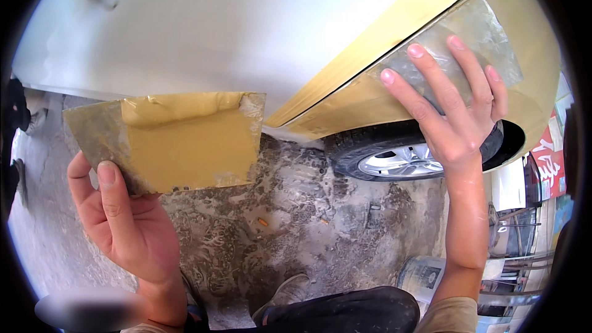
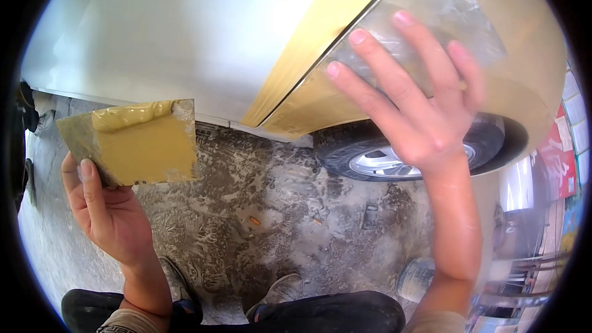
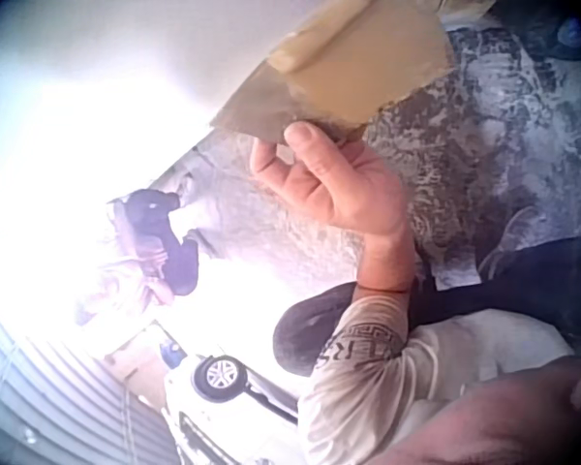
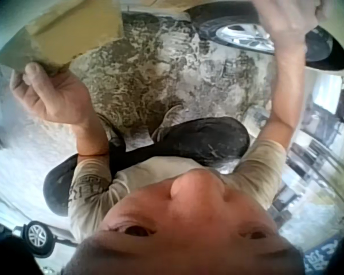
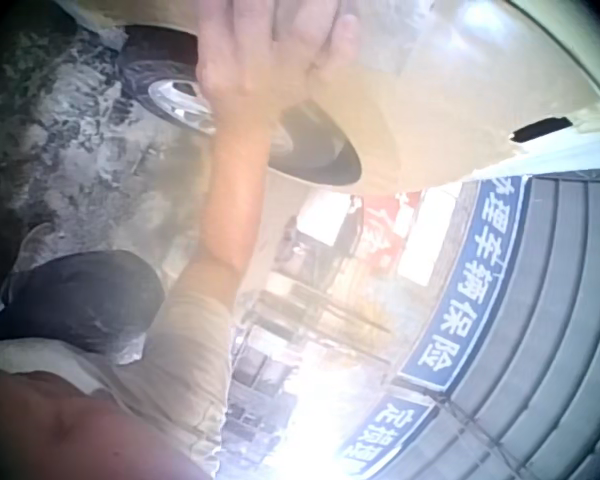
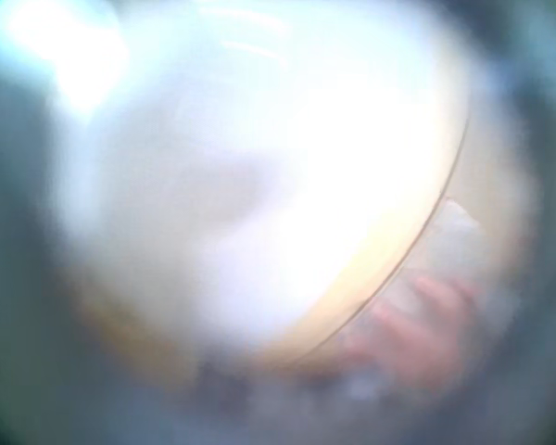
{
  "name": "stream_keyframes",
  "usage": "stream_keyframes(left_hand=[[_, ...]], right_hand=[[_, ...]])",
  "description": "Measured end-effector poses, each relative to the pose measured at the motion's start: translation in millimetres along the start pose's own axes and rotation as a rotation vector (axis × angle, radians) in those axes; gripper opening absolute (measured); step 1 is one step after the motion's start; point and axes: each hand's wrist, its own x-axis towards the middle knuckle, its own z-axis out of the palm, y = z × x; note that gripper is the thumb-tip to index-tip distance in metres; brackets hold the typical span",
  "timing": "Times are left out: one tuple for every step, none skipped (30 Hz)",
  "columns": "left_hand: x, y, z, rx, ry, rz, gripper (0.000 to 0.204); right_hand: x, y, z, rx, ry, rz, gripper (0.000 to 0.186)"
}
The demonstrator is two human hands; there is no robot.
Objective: The person applies a beige body filler to the front fender of a white car using a putty knife. They spread the filler over the surface and smooth it out with a sanding block, working around the wheel arch and door gap.
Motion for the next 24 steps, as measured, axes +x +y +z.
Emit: stream_keyframes(left_hand=[[-1, 0, 0, 0.002, -0.007, 0.008, 0.026], [-1, -1, -1, -0.007, -0.008, 0.0, 0.026], [-1, -2, -2, -0.016, -0.011, -0.008, 0.026], [-2, -4, -4, -0.026, -0.013, -0.016, 0.027], [-2, -4, -5, -0.023, -0.009, -0.005, 0.028], [0, -4, -6, -0.021, -0.004, 0.008, 0.028], [2, -4, -7, -0.018, 0.002, 0.021, 0.029], [3, -4, -8, -0.021, 0.002, 0.027, 0.029], [6, -3, -9, -0.02, 0.002, 0.045, 0.029], [9, -2, -9, -0.019, 0.003, 0.063, 0.029], [13, -1, -9, -0.003, -0.021, 0.057, 0.029], [13, -3, -8, 0.021, -0.051, 0.046, 0.029], [14, -3, -7, 0.039, -0.078, 0.026, 0.029], [15, -1, -5, 0.047, -0.115, 0.01, 0.029], [15, 3, -4, 0.048, -0.153, -0.004, 0.029], [15, 5, -3, 0.048, -0.191, -0.02, 0.029], [15, 5, -4, 0.056, -0.182, -0.019, 0.029], [14, 5, -5, 0.06, -0.173, -0.018, 0.029], [13, 5, -6, 0.064, -0.165, -0.019, 0.029], [12, 5, -6, 0.063, -0.167, -0.029, 0.028], [11, 5, -7, 0.066, -0.168, -0.037, 0.028], [11, 5, -7, 0.068, -0.169, -0.046, 0.028], [11, 4, -7, 0.071, -0.156, -0.054, 0.028], [11, 5, -8, 0.078, -0.141, -0.056, 0.028]], right_hand=[[-1, 0, 0, 0.001, 0.002, -0.001, 0.027], [-2, 1, 1, 0.007, 0.009, -0.002, 0.027], [-4, 1, 1, 0.01, 0.012, 0.0, 0.027], [-5, 1, 2, 0.014, 0.015, 0.003, 0.027], [-7, 0, 3, 0.017, 0.016, 0.008, 0.028], [-7, -1, 3, 0.015, 0.009, 0.01, 0.029], [-7, -2, 3, 0.015, 0.003, 0.011, 0.029], [-9, -3, 1, 0.011, -0.012, 0.008, 0.03], [-8, -4, 1, 0.007, -0.015, 0.008, 0.031], [-11, -4, 2, -0.013, -0.008, 0.01, 0.029], [-17, -3, 1, -0.033, 0.0, 0.012, 0.027], [-26, -4, 0, -0.049, 0.003, 0.022, 0.026], [-32, -3, -6, -0.041, -0.038, 0.024, 0.026], [-37, -4, -7, -0.05, -0.041, 0.032, 0.026], [-43, -4, -9, -0.064, -0.045, 0.036, 0.026], [-48, -5, -9, -0.08, -0.049, 0.041, 0.026], [-54, -7, -8, -0.089, -0.041, 0.046, 0.026], [-59, -8, -6, -0.101, -0.034, 0.049, 0.026], [-64, -9, -6, -0.114, -0.028, 0.052, 0.026], [-71, -9, -7, -0.12, -0.043, 0.059, 0.027], [-79, -8, -7, -0.123, -0.054, 0.068, 0.027], [-86, -8, -8, -0.126, -0.066, 0.076, 0.027], [-93, -9, -11, -0.14, -0.087, 0.089, 0.027], [-98, -10, -13, -0.151, -0.102, 0.105, 0.027]])
